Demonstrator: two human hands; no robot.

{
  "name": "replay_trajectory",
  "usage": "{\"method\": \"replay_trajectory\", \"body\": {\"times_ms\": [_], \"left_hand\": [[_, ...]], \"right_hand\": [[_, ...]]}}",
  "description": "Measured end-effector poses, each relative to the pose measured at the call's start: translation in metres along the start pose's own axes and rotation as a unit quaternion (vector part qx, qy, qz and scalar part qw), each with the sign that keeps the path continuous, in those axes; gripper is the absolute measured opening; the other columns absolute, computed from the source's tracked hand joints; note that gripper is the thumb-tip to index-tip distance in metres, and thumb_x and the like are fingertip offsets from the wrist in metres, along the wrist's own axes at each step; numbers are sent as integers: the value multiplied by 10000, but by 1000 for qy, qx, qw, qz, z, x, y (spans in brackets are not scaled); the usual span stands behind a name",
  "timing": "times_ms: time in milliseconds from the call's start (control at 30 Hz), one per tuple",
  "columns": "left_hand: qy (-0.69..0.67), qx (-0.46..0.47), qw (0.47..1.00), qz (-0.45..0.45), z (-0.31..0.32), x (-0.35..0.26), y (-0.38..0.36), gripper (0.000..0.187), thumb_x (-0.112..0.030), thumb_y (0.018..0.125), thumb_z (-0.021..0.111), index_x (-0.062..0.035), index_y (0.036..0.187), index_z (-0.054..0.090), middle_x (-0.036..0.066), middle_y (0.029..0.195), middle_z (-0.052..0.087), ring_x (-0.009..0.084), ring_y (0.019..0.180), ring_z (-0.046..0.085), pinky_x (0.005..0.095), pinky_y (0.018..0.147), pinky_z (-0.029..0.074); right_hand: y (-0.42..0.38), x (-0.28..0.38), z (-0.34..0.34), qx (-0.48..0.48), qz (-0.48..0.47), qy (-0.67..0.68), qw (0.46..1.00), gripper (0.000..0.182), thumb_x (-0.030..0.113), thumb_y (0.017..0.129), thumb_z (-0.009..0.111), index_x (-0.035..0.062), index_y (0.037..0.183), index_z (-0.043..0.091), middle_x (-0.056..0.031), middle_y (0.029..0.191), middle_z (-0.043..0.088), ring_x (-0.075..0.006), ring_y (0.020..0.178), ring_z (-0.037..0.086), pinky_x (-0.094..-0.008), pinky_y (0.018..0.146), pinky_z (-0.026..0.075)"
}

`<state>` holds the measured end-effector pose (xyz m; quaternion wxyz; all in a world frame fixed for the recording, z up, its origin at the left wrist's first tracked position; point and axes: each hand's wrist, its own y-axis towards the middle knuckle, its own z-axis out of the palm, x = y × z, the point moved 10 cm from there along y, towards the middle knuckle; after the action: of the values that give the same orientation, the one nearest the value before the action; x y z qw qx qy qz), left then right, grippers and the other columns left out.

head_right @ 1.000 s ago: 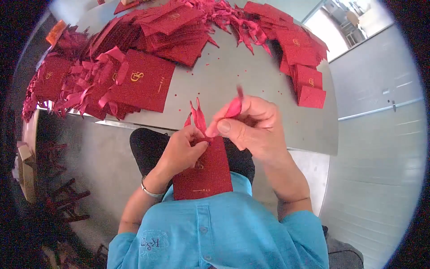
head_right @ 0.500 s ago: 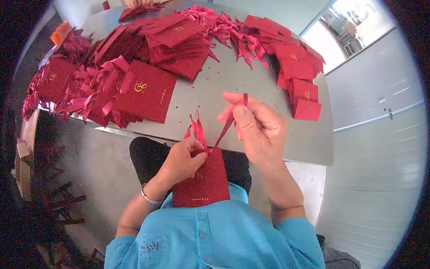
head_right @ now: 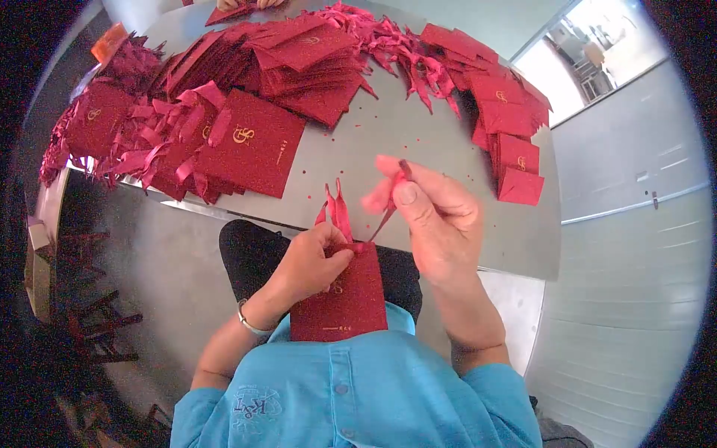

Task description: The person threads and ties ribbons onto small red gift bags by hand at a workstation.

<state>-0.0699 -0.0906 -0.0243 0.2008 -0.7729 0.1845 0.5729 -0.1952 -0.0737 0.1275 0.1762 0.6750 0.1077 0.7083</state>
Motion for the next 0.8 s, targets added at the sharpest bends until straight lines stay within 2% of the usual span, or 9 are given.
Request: {"method": "replay_trajectory", "body": {"times_ms": [100,167,233,333,367,433,533,600,800], "left_hand": [[-5,-5,1000,10,-2,-3,0,161,-120,810,639,19,847,566,67,605,582,104,498,554,271,455,444],[-23,17,999,-41,0,3,0,139,-102,814,628,25,854,588,82,623,599,112,528,573,277,484,462],[-19,13,999,-24,-4,-1,-1,143,-97,816,622,26,887,606,89,639,612,116,533,579,278,493,469],[-2,14,1000,1,-13,-8,0,200,-64,826,584,23,998,638,114,683,641,120,552,596,282,525,489],[32,22,999,37,-13,-10,-1,209,-47,829,558,21,1008,640,119,688,640,120,550,595,284,524,492],[66,29,995,68,-15,-11,0,222,-30,831,532,19,1018,642,124,694,639,120,547,595,285,524,494],[67,36,992,104,-21,-23,1,265,23,821,466,27,1035,623,117,722,647,109,515,573,270,479,472],[-109,96,986,-78,-17,-2,0,293,51,812,426,39,1063,576,103,783,656,90,474,532,243,427,432],[-158,112,974,-117,-19,2,-2,276,71,826,415,39,1078,522,81,811,636,68,450,496,224,393,398]], "right_hand": [[-2,5,3,18,-6,-3,1000,266,132,957,503,-44,1126,610,-103,797,635,-170,700,583,-271,631,450],[-5,9,9,35,6,-17,999,243,111,943,521,-39,1102,627,-98,774,630,-156,670,571,-271,598,451],[-11,15,30,122,-45,-293,947,186,33,878,577,-38,1029,657,-91,731,614,-145,628,556,-284,555,451],[-21,-1,44,166,-109,-390,899,168,-20,800,636,-26,964,674,-89,740,616,-155,620,560,-285,563,457],[-24,-8,44,169,-108,-388,900,168,-20,800,636,-26,964,674,-89,740,616,-155,620,560,-285,563,457],[-31,-36,36,172,-14,-383,908,170,-7,771,684,0,941,685,-81,752,620,-169,613,560,-277,554,452],[-34,-45,34,148,16,-338,929,149,-13,757,688,7,905,684,-95,795,644,-177,648,593,-274,566,469],[-37,-55,34,141,21,-327,934,143,-19,751,686,2,893,680,-103,815,654,-178,670,609,-274,579,479],[-42,-69,32,155,48,-308,937,117,-31,739,677,-3,853,667,-110,848,673,-183,719,642,-280,620,504]]}}
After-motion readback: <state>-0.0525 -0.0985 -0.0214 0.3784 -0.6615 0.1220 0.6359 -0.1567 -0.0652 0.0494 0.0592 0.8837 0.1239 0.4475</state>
